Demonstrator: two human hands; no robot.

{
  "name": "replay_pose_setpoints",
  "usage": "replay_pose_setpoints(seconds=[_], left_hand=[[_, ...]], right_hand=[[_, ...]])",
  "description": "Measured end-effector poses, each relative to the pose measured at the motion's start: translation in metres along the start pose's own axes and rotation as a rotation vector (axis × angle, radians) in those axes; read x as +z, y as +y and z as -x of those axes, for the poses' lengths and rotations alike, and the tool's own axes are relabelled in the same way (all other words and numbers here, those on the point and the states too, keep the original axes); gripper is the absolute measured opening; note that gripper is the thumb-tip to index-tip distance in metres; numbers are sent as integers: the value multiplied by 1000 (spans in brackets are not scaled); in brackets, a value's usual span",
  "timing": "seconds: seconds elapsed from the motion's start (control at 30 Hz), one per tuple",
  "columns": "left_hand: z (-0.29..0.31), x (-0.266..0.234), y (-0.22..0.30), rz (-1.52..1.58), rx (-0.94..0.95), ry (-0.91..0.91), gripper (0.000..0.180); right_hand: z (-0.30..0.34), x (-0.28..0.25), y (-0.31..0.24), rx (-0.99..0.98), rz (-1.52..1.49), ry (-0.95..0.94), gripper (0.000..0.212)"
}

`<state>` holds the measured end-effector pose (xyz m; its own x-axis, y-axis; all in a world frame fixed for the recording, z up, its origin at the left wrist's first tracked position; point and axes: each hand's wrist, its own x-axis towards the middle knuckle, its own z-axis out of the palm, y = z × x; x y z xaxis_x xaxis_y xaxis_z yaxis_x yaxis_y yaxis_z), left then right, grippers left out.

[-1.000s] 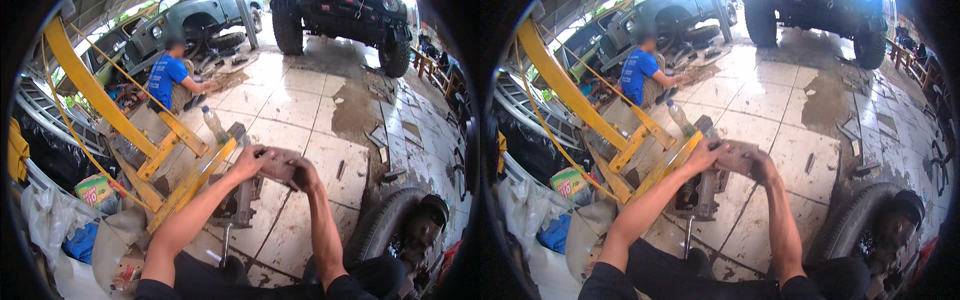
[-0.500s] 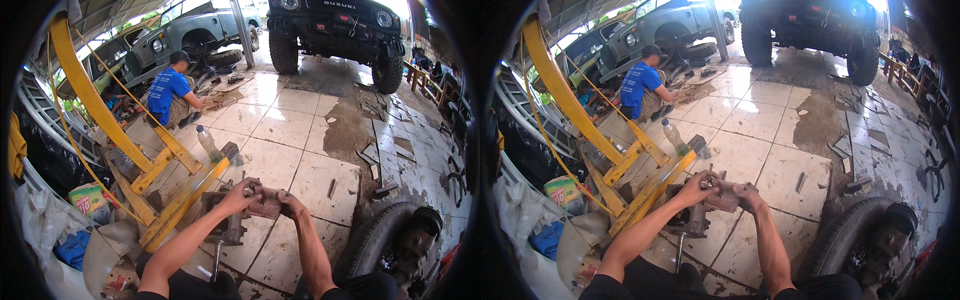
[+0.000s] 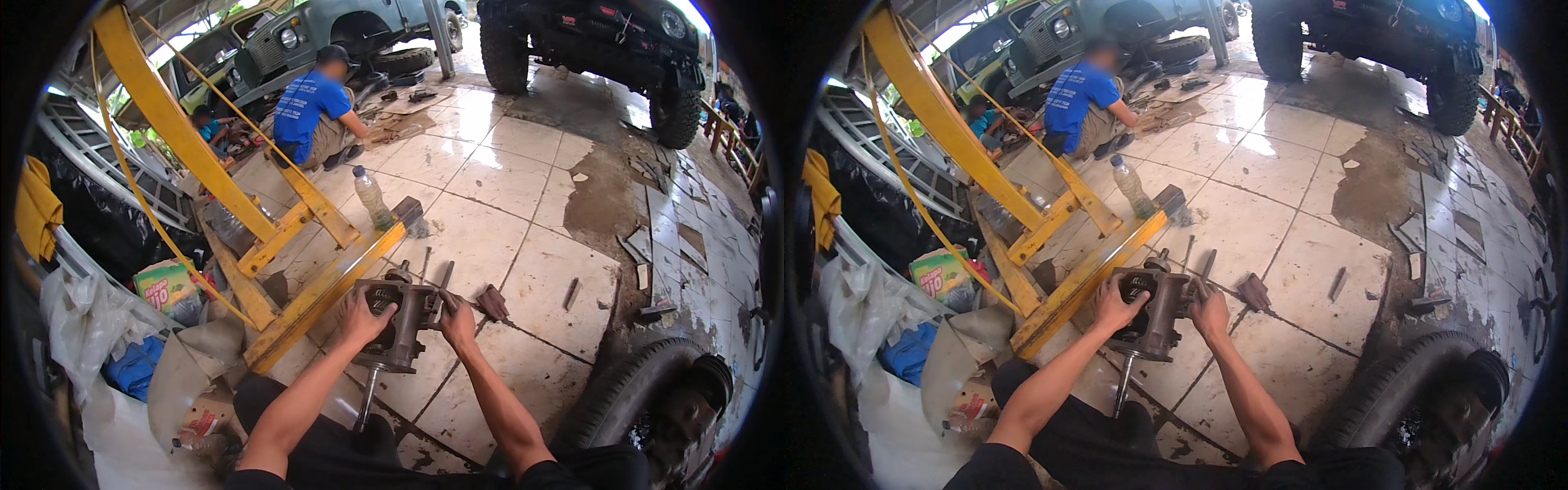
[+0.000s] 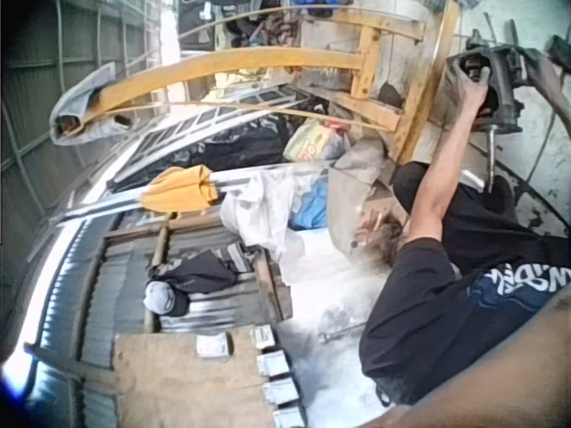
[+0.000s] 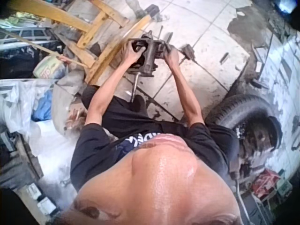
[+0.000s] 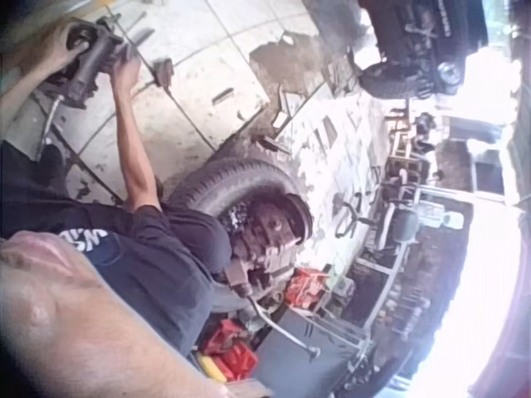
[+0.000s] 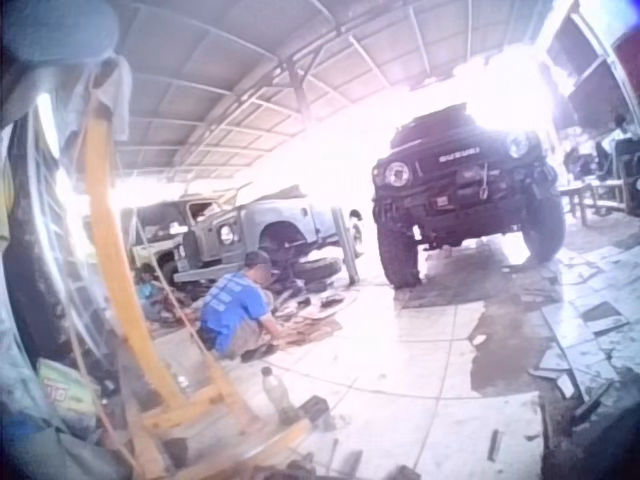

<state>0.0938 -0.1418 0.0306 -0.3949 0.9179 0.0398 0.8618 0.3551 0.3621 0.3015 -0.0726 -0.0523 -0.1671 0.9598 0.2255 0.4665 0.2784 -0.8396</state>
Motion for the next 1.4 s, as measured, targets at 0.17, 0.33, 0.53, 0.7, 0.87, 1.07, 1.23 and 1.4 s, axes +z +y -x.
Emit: replay_pose_setpoints(seconds=[0.17, 0.33, 0.53, 0.7, 0.87, 1.07, 1.23, 1.4], left_hand=[[2, 14, -15, 32, -309, -279, 150], [5, 20, 5, -66, -270, -254, 147], [-2, 38, 7, -63, -233, -145, 132], [3, 37, -5, -32, -251, -31, 122], [-11, 34, 10, -58, -128, -119, 123], [-27, 26, -2, -114, -41, -219, 126], [-30, 28, -8, -128, 86, -182, 131], [-29, 27, -14, -140, 161, -179, 135]], right_hand=[[-15, -13, 3, 69, 99, 78, 42], [-34, -51, 14, -24, 161, 285, 47], [2, -27, 64, -7, 114, 138, 51], [20, -7, 62, 14, -113, 52, 51], [30, -13, 73, 45, 61, 87, 56], [45, 6, 62, -151, 158, -30, 65], [52, 11, 40, -384, 339, -175, 65], [78, 38, 40, -420, 461, -303, 56]])
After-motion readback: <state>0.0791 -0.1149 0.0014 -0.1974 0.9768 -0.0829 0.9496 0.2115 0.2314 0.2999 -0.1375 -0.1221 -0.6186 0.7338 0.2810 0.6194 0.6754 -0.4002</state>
